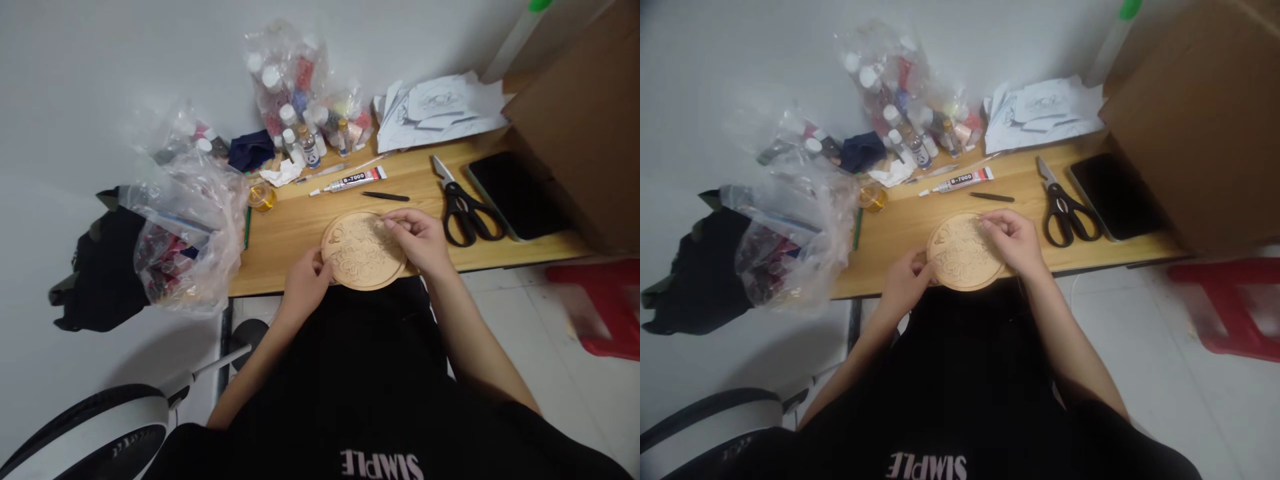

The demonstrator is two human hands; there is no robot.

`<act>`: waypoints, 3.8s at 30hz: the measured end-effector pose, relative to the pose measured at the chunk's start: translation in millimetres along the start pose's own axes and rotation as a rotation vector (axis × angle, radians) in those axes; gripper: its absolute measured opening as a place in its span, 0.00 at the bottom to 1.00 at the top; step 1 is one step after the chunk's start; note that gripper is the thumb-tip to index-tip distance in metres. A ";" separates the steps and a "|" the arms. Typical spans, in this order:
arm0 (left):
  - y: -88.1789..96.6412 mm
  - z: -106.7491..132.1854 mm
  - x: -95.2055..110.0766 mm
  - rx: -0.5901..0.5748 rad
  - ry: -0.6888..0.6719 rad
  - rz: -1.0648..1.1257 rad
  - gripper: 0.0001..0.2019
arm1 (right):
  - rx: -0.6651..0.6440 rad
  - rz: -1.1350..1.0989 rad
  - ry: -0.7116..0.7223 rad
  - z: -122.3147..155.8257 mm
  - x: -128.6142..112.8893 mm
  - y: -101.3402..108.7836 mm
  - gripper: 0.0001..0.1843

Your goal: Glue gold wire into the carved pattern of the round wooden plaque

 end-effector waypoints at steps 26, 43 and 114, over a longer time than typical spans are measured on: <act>20.0 20.1 18.3 0.147 -0.554 0.069 0.07 | -0.286 0.789 0.694 65.1 -58.0 -37.1 0.09; 26.9 18.2 8.3 0.083 -0.559 0.388 0.05 | -0.316 0.331 0.178 61.7 -59.2 -35.6 0.03; 38.2 -3.9 20.8 0.350 -0.817 0.249 0.08 | -0.492 0.704 0.546 59.6 -82.7 -6.0 0.10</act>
Point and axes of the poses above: each hand's wrist, its own z-axis away from the middle knuckle, its own y-axis out of the back of the hand, x = y × z, the point moved 3 cm from there along -z, towards the middle knuckle, and after that the axes turned 3 degrees about x, right-handed, at the moved point
